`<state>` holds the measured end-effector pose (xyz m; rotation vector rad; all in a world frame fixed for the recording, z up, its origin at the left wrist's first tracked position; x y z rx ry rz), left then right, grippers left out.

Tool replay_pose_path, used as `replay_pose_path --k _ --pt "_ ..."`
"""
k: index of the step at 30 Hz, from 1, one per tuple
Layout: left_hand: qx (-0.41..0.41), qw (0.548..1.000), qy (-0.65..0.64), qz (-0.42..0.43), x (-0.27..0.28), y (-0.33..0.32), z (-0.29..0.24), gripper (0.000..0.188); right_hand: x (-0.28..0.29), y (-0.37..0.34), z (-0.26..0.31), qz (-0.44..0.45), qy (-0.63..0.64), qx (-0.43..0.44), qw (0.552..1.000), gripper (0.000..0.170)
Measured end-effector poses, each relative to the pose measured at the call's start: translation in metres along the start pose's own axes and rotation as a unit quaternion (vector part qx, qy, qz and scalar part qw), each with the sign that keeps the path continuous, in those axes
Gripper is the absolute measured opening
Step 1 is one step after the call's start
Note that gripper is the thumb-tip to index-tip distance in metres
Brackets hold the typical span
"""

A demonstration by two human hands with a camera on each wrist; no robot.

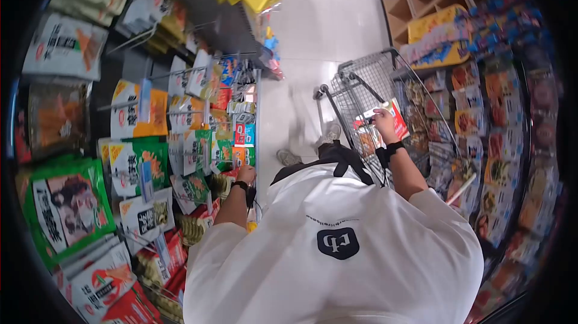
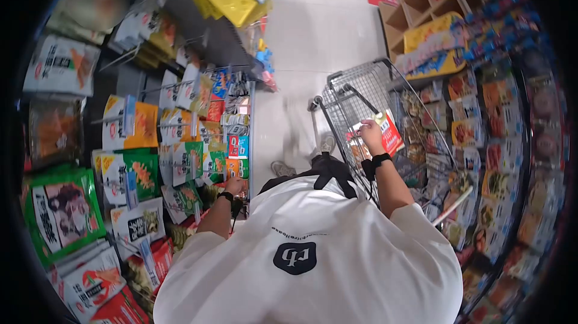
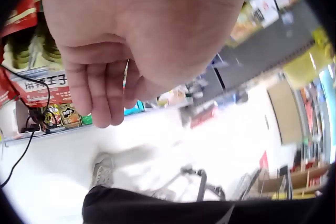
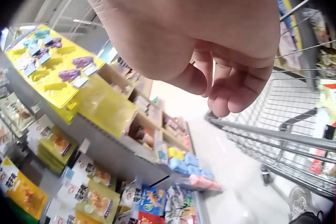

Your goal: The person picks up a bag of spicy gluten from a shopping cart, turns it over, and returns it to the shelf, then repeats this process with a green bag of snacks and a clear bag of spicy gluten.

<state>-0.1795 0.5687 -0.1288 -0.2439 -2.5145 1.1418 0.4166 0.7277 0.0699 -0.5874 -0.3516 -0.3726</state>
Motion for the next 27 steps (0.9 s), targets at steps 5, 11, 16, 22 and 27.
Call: replay_pose_path --k 5,11,16,22,27 --pt "-0.064 0.995 0.053 0.061 -0.028 0.040 -0.087 0.020 0.072 -0.040 -0.082 -0.059 0.142 -0.168 0.974 0.022" --pt "-0.009 0.984 0.114 0.136 -0.081 0.043 -0.175 0.023 0.111 -0.063 -0.129 -0.070 0.247 -0.230 0.939 0.022" --pt "-0.138 0.967 0.176 0.123 -0.115 0.057 -0.260 0.027 0.131 -0.047 -0.159 -0.074 0.291 -0.249 0.921 0.023" --pt "-0.252 0.958 0.114 0.071 -0.172 0.056 -0.398 0.020 0.131 -0.025 -0.227 -0.104 0.381 -0.283 0.874 0.014" --pt "-0.297 0.932 0.153 0.139 -0.263 0.061 -0.482 0.019 0.123 -0.020 -0.261 -0.139 0.361 -0.275 0.880 0.012"
Point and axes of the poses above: each hand's wrist, its own y-axis towards the middle knuckle, its own x-axis out of the back of the hand, z = x × y, the point moved 8 cm from there along y, towards the middle knuckle, and after that the axes turned 6 degrees about -x, right-handed, at the moved point
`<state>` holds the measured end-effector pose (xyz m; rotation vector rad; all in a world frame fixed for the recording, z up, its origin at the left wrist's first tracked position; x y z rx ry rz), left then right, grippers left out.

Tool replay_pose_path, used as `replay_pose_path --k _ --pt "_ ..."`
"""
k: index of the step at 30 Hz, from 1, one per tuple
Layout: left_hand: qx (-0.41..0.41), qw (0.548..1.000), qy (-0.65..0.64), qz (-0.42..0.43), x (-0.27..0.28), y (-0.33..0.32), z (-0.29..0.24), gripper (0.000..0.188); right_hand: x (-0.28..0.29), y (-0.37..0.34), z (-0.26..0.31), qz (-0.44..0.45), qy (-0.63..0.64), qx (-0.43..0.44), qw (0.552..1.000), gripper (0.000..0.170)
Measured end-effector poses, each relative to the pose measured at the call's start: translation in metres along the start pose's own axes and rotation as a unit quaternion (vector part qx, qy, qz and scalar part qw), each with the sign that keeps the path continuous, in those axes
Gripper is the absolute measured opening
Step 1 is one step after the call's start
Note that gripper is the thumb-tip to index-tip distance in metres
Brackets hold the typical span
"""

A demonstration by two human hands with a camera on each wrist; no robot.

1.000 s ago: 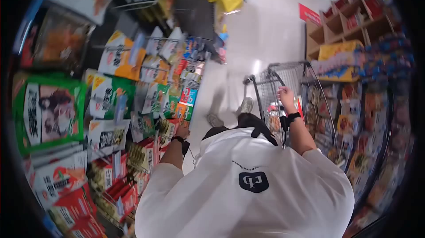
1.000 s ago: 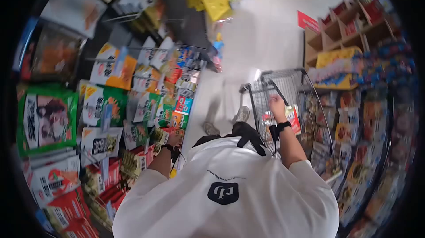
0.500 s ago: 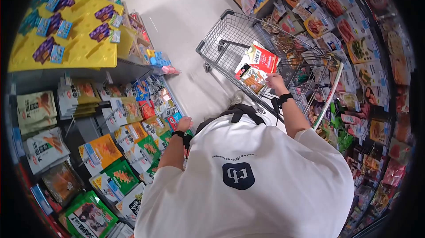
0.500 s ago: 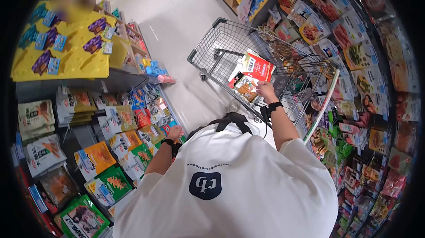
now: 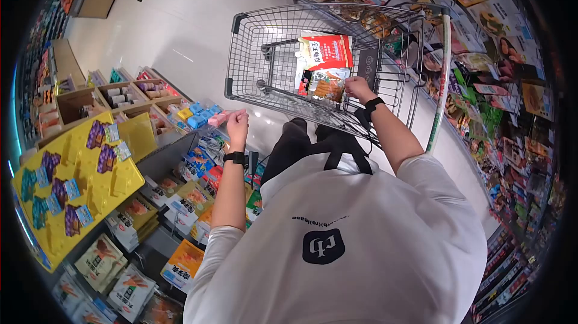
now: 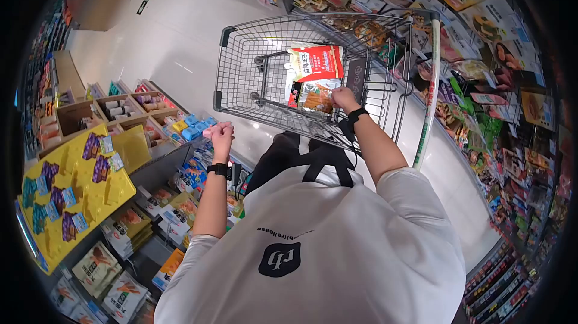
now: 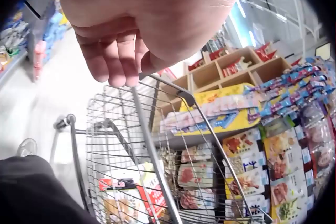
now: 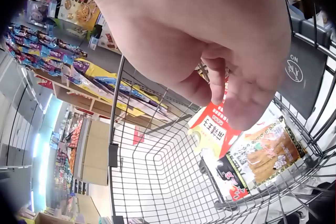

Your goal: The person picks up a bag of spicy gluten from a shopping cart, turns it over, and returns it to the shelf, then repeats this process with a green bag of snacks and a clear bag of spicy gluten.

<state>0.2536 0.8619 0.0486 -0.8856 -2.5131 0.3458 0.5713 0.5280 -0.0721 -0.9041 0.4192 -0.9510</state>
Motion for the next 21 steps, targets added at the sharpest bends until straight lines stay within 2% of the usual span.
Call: replay_pose_path --k 2,3,5,6,7,9,11,12,13,14,15,16,17,18,19,21 --pt "-0.015 0.997 0.049 0.050 -0.038 0.040 -0.018 0.020 0.002 0.012 -0.009 -0.012 -0.116 -0.009 0.993 0.011" --pt "0.010 0.997 0.014 0.072 -0.062 0.054 -0.020 0.022 0.007 0.019 -0.012 -0.045 -0.171 -0.004 0.984 0.013" --pt "0.044 0.993 -0.020 0.108 -0.113 0.074 -0.026 0.024 0.012 0.023 -0.003 -0.152 -0.293 0.110 0.938 0.016" --pt "0.064 0.986 0.016 0.153 -0.144 0.082 -0.028 0.026 0.010 0.036 -0.012 -0.130 -0.297 0.080 0.943 0.021" --pt "0.084 0.975 0.053 0.197 -0.171 0.093 -0.021 0.028 0.006 0.045 -0.016 -0.141 -0.302 0.094 0.938 0.023" --pt "0.058 0.957 0.064 0.277 -0.224 0.123 0.027 0.032 -0.007 0.061 -0.025 -0.089 -0.274 0.015 0.957 0.026" --pt "0.045 0.930 0.191 0.311 -0.261 0.154 0.096 0.039 -0.020 0.075 -0.021 -0.088 -0.294 0.042 0.951 0.025" --pt "0.054 0.905 0.238 0.347 -0.276 0.162 0.125 0.043 -0.030 0.061 -0.005 -0.069 -0.239 0.046 0.967 0.024" --pt "0.058 0.878 0.284 0.380 -0.287 0.169 0.145 0.047 -0.032 0.071 -0.016 -0.068 -0.240 0.038 0.968 0.024" --pt "0.130 0.889 0.225 0.378 -0.287 0.149 0.107 0.061 -0.037 0.087 -0.025 -0.088 -0.298 0.068 0.948 0.026" --pt "0.018 0.909 0.268 0.319 -0.292 0.157 0.108 0.055 -0.041 0.104 -0.024 -0.107 -0.355 0.105 0.923 0.028" --pt "0.019 0.912 0.272 0.307 -0.302 0.163 0.145 0.062 -0.048 0.106 -0.021 -0.122 -0.427 0.158 0.882 0.032" --pt "0.023 0.913 0.276 0.298 -0.310 0.169 0.175 0.068 -0.053 0.110 -0.023 -0.115 -0.442 0.162 0.874 0.039" --pt "0.071 0.915 0.244 0.313 -0.312 0.164 0.176 0.074 -0.058 0.113 -0.024 -0.117 -0.466 0.193 0.855 0.044" --pt "0.078 0.913 0.246 0.317 -0.312 0.163 0.187 0.074 -0.063 0.112 -0.025 -0.118 -0.489 0.220 0.835 0.048" --pt "0.074 0.928 0.207 0.301 -0.315 0.172 0.202 0.072 -0.069 0.121 -0.028 -0.101 -0.486 0.188 0.848 0.047"
Point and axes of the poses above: each hand's wrist, its own y-axis towards the middle knuckle, its own x-axis out of the back of the hand, z = x × y, the point moved 8 cm from there along y, towards the middle knuckle, and after that the axes turned 6 degrees about -x, right-handed, at the moved point
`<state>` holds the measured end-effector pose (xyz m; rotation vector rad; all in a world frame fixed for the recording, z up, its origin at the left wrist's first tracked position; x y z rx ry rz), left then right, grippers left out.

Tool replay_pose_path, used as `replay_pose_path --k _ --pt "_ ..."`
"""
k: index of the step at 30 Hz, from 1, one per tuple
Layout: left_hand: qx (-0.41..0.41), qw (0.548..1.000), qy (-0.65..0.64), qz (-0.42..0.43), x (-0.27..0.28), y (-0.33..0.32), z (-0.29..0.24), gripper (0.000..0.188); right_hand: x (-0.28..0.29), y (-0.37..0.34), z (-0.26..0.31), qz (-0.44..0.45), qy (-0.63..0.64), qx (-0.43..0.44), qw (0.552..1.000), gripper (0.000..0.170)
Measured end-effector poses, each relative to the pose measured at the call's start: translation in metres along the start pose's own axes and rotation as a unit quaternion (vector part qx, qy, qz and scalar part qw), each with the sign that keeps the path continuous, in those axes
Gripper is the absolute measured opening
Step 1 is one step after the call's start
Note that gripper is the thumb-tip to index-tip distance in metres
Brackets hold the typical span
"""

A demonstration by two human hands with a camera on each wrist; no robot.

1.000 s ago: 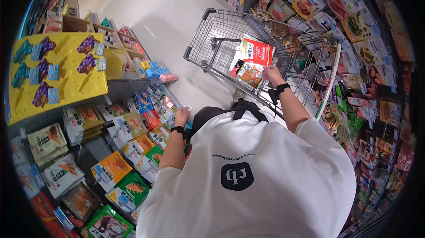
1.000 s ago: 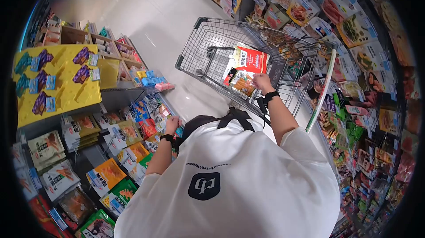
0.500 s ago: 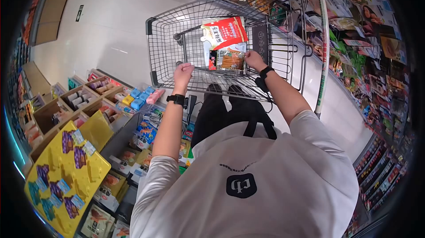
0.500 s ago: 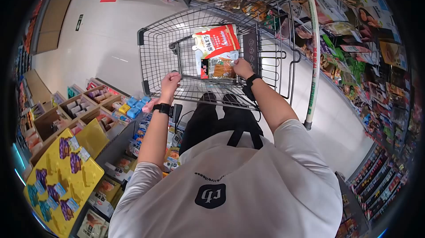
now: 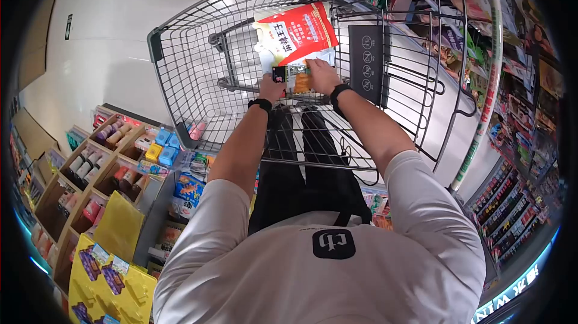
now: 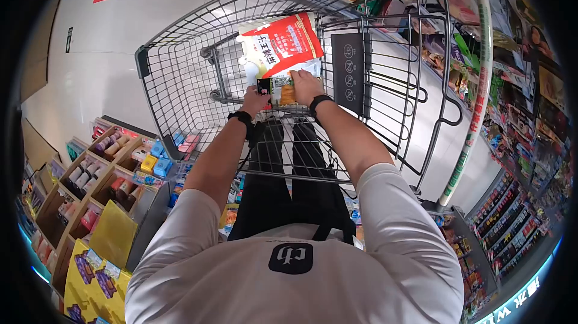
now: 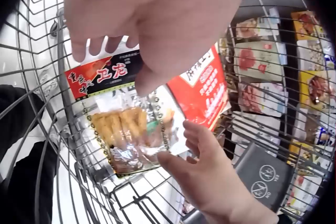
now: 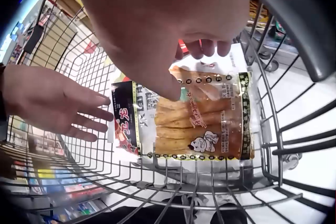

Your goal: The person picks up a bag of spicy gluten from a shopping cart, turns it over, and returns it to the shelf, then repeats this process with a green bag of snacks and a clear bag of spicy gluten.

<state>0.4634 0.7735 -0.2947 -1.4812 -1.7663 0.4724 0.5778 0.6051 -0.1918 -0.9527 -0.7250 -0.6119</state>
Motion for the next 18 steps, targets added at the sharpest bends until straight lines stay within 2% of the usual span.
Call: replay_pose_path --k 1,2,4,5,6,8,9,10,12,14,16,18 --pt "0.002 1.000 0.001 0.005 0.000 0.001 -0.003 0.072 -0.004 0.005 0.000 0.025 0.007 -0.016 1.000 0.046" --pt "-0.001 1.000 0.005 0.022 0.003 -0.005 -0.017 0.058 -0.004 0.009 0.000 0.028 0.007 -0.020 0.999 0.046" --pt "-0.003 0.999 0.010 0.050 0.006 -0.016 -0.027 0.032 -0.005 0.014 -0.004 0.022 -0.023 -0.051 0.998 0.058" --pt "-0.041 0.997 0.031 0.057 0.002 -0.013 -0.024 0.019 -0.003 0.015 -0.004 0.009 -0.019 -0.049 0.999 0.053" --pt "-0.037 0.997 0.030 0.055 0.002 -0.012 -0.020 0.019 -0.003 0.015 -0.004 0.012 -0.019 -0.046 0.999 0.053" --pt "-0.023 0.999 -0.012 0.047 0.000 -0.012 -0.016 0.017 -0.017 0.014 -0.009 0.070 -0.003 -0.001 0.998 0.039" --pt "0.023 0.996 -0.073 0.051 -0.002 -0.012 -0.010 0.013 -0.018 0.011 -0.010 0.057 -0.005 0.021 0.998 0.023" --pt "0.024 0.996 -0.074 0.051 0.000 -0.014 -0.013 0.013 -0.020 0.010 -0.011 0.059 -0.005 0.022 0.998 0.023" --pt "-0.006 0.978 -0.202 0.052 0.002 -0.020 -0.028 0.012 -0.029 0.007 -0.019 0.137 -0.005 0.000 0.990 0.017" --pt "0.003 0.973 -0.223 0.054 0.014 -0.036 -0.057 0.013 -0.019 -0.002 -0.017 0.125 0.022 0.012 0.992 0.016" --pt "-0.055 0.978 -0.196 0.038 0.035 -0.043 -0.087 0.015 -0.004 -0.007 -0.005 0.106 0.052 0.031 0.992 0.016" --pt "-0.073 0.975 -0.208 0.022 0.053 -0.051 -0.115 0.020 0.016 -0.012 0.003 0.090 0.166 0.004 0.982 0.019"
Point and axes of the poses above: each hand's wrist, its own y-axis towards the middle knuckle, its own x-axis out of the back of the hand, z = x × y, the point moved 8 cm from there along y, towards the middle knuckle, and after that the axes turned 6 degrees about -x, right-handed, at the moved point
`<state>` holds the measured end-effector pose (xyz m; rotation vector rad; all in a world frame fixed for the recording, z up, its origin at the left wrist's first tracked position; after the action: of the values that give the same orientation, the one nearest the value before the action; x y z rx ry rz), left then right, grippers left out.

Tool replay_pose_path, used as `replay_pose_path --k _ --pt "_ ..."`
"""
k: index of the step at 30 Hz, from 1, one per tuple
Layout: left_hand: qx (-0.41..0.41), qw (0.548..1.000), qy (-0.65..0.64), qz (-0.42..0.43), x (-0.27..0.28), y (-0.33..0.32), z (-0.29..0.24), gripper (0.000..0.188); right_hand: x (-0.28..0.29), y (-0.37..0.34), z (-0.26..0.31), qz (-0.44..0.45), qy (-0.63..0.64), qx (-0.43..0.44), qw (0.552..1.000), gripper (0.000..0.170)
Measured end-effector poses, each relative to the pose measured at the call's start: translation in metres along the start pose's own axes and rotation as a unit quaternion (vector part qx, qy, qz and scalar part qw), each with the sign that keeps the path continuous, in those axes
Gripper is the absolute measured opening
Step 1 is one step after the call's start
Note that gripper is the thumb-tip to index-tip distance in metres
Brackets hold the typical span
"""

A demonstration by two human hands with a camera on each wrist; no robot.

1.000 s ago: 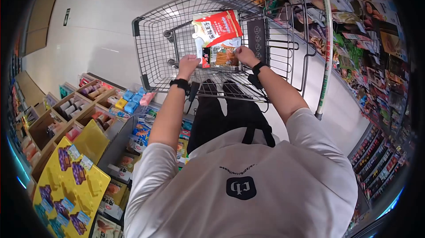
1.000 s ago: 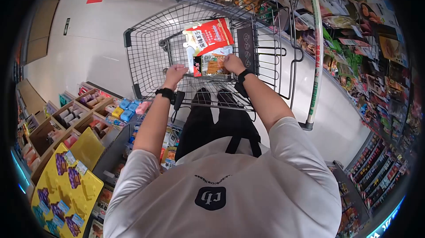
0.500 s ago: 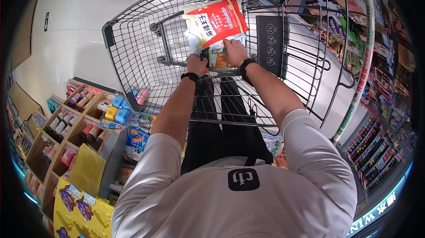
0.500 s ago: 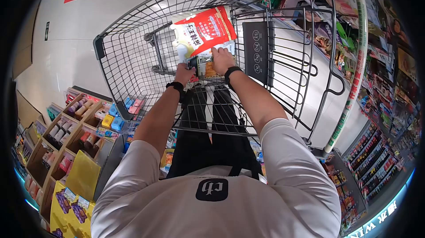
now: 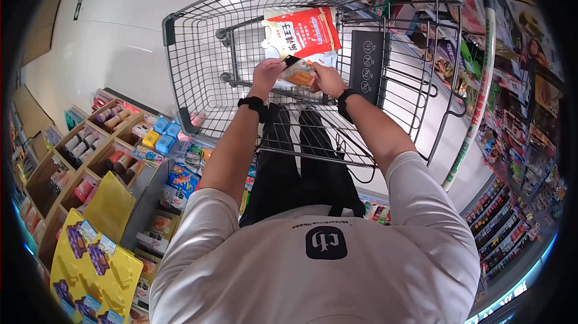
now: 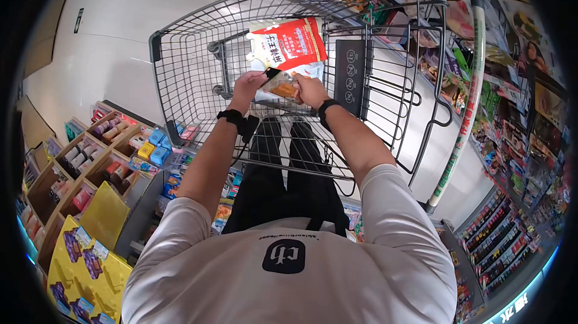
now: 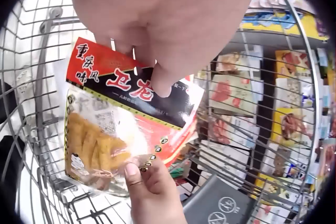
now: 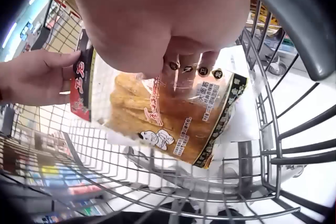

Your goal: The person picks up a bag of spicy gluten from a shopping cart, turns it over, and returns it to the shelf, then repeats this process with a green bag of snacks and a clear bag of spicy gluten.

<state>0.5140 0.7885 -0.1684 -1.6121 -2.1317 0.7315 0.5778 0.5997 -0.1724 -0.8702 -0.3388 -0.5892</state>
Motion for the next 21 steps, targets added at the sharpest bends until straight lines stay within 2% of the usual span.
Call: replay_pose_path --k 1,2,3,4,5,6,8,9,10,11,12,13,15,16,17,18,20,21 --pt "-0.058 0.998 -0.017 -0.005 0.002 -0.003 -0.022 0.027 0.007 -0.004 0.007 -0.006 0.056 -0.002 0.998 0.025" --pt "-0.114 0.993 -0.035 -0.011 0.004 -0.008 -0.041 0.035 0.008 -0.011 0.017 -0.005 0.052 0.006 0.999 0.025" --pt "-0.183 0.983 0.017 -0.028 0.011 -0.007 -0.051 0.053 0.019 -0.017 0.025 -0.053 0.055 0.007 0.997 0.026" --pt "-0.193 0.981 0.014 -0.036 0.016 -0.013 -0.065 0.053 0.031 -0.020 0.032 -0.103 0.059 0.010 0.993 0.027" --pt "-0.264 0.944 0.152 -0.126 0.030 -0.025 -0.090 0.059 0.038 -0.024 0.042 -0.133 0.092 0.032 0.986 0.030" --pt "-0.323 0.877 0.285 -0.214 0.039 -0.043 -0.115 0.066 0.043 -0.025 0.050 -0.134 0.087 0.044 0.986 0.030" --pt "-0.333 0.873 0.253 -0.251 0.051 -0.063 -0.135 0.067 0.061 -0.034 0.067 -0.146 0.260 0.014 0.954 0.030" --pt "-0.236 0.948 0.114 -0.180 0.054 -0.063 -0.126 0.063 0.074 -0.041 0.088 -0.128 0.311 0.062 0.940 0.025" --pt "-0.132 0.986 -0.030 -0.099 0.048 -0.070 -0.118 0.060 0.089 -0.051 0.111 -0.125 0.308 0.072 0.940 0.025" --pt "-0.072 0.994 -0.077 -0.028 0.039 -0.084 -0.124 0.048 0.098 -0.059 0.129 -0.084 0.379 0.065 0.919 0.022" --pt "-0.071 0.990 -0.118 0.017 0.033 -0.091 -0.118 0.037 0.101 -0.064 0.143 -0.042 0.446 0.056 0.892 0.019" --pt "-0.088 0.990 -0.114 0.011 0.031 -0.110 -0.132 0.034 0.105 -0.066 0.157 -0.028 0.482 0.083 0.872 0.017" --pt "-0.111 0.988 -0.109 0.000 0.023 -0.148 -0.164 0.032 0.117 -0.080 0.189 -0.023 0.493 0.094 0.865 0.018" --pt "-0.156 0.979 -0.121 -0.039 0.025 -0.164 -0.182 0.032 0.125 -0.090 0.205 -0.021 0.505 0.098 0.857 0.019" --pt "-0.204 0.967 -0.132 -0.079 0.031 -0.177 -0.198 0.032 0.131 -0.100 0.223 -0.013 0.487 0.114 0.866 0.027" --pt "-0.213 0.964 -0.130 -0.087 0.032 -0.187 -0.206 0.032 0.141 -0.113 0.238 -0.008 0.485 0.125 0.865 0.027" --pt "-0.243 0.943 -0.151 -0.170 0.045 -0.216 -0.233 0.033 0.151 -0.130 0.257 0.002 0.425 0.075 0.902 0.037" --pt "-0.250 0.930 -0.180 -0.199 0.047 -0.232 -0.245 0.035 0.154 -0.132 0.272 -0.031 0.460 0.140 0.877 0.042"
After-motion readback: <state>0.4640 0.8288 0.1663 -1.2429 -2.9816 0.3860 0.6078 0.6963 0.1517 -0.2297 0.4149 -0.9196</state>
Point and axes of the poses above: each hand's wrist, its own y-axis towards the middle knuckle, its own x-axis out of the back of the hand, z = x × y, the point moved 8 cm from there along y, towards the middle knuckle, and after that the axes turned 6 degrees about -x, right-handed, at the moved point
